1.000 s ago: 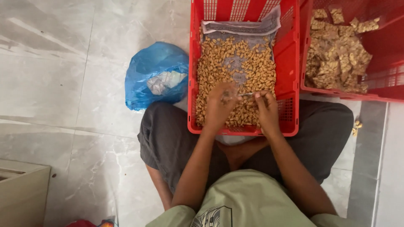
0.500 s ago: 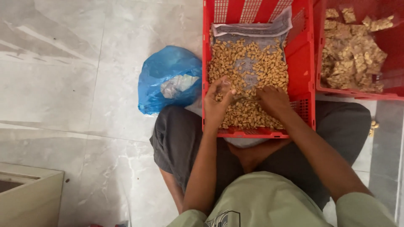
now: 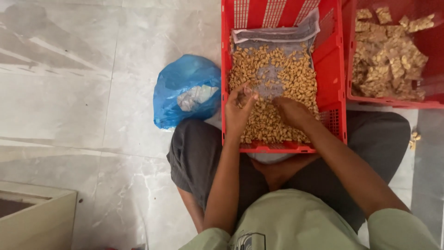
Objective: A person sits on the floor and uses a spoon to fill small plastic bags with peanuts from a red crate, occasionally adding pieces from another crate.
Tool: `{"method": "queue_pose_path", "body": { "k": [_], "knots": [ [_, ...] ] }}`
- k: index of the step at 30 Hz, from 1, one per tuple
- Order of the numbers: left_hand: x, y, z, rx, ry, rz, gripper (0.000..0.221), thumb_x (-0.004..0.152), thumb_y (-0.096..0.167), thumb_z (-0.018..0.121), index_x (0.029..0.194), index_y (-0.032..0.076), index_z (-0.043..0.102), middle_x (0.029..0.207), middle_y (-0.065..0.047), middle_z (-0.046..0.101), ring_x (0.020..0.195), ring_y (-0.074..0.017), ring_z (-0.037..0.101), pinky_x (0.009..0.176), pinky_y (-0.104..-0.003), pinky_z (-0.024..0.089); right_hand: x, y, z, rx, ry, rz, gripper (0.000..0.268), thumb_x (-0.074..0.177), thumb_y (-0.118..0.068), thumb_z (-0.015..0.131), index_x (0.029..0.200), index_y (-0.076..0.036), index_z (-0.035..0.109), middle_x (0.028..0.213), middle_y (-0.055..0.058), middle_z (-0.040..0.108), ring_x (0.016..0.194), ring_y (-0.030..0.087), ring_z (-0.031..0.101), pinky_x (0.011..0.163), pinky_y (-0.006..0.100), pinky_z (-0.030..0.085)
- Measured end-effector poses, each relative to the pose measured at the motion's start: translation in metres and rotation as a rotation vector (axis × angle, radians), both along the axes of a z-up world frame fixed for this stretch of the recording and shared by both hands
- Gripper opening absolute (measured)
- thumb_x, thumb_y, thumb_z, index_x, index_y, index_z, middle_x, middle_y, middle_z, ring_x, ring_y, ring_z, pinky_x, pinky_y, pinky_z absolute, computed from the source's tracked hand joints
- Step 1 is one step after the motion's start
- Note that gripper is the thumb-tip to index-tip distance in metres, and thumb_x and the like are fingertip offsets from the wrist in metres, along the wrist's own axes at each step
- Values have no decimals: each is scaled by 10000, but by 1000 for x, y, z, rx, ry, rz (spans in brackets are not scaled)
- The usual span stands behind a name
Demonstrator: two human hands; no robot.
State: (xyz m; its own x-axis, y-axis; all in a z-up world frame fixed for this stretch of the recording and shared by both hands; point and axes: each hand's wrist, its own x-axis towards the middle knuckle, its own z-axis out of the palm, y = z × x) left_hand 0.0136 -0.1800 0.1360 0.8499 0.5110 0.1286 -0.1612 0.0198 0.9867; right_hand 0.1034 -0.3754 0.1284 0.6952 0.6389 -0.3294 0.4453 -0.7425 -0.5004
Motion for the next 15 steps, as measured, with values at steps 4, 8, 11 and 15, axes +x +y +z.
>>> {"method": "queue_pose_path", "body": {
  "k": [4, 8, 11, 15],
  "knots": [
    [3, 2, -1, 36, 9, 1, 519, 910, 88, 838, 1381, 16, 633, 1130, -233, 685, 1120, -360, 684, 956, -436, 566, 2, -4, -7, 2, 40, 67, 422, 974, -245, 505, 1361, -103, 598, 1197, 251, 708, 1148, 509, 646, 960, 643, 518],
    [-3, 1, 3, 33, 30, -14, 564, 877, 61, 853, 1388, 3, 620, 1160, -261, 662, 1151, -397, 665, 968, -453, 567, -6, -12, 13, 42, 50, -13, 353, 1008, -212, 504, 1299, -79, 653, 1206, 247, 720, 1134, 507, 660, 924, 631, 530],
    [-2, -4, -1, -35, 13, -35, 565, 880, 32, 846, 1394, -4, 615, 1172, -261, 650, 1153, -375, 654, 971, -452, 572, -9, -20, 35, 105, 26, -76, 343, 1030, -183, 493, 1306, -60, 657, 1176, 249, 728, 1106, 493, 674, 891, 609, 539],
    [-7, -6, 6, -50, 42, -77, 533, 876, 74, 865, 1350, -1, 632, 1164, -205, 641, 1116, -320, 670, 898, -436, 594, -13, -34, 52, 89, -50, -169, 353, 1054, -207, 505, 1350, -119, 677, 1212, 167, 735, 1086, 408, 705, 870, 532, 568]
  ]
}}
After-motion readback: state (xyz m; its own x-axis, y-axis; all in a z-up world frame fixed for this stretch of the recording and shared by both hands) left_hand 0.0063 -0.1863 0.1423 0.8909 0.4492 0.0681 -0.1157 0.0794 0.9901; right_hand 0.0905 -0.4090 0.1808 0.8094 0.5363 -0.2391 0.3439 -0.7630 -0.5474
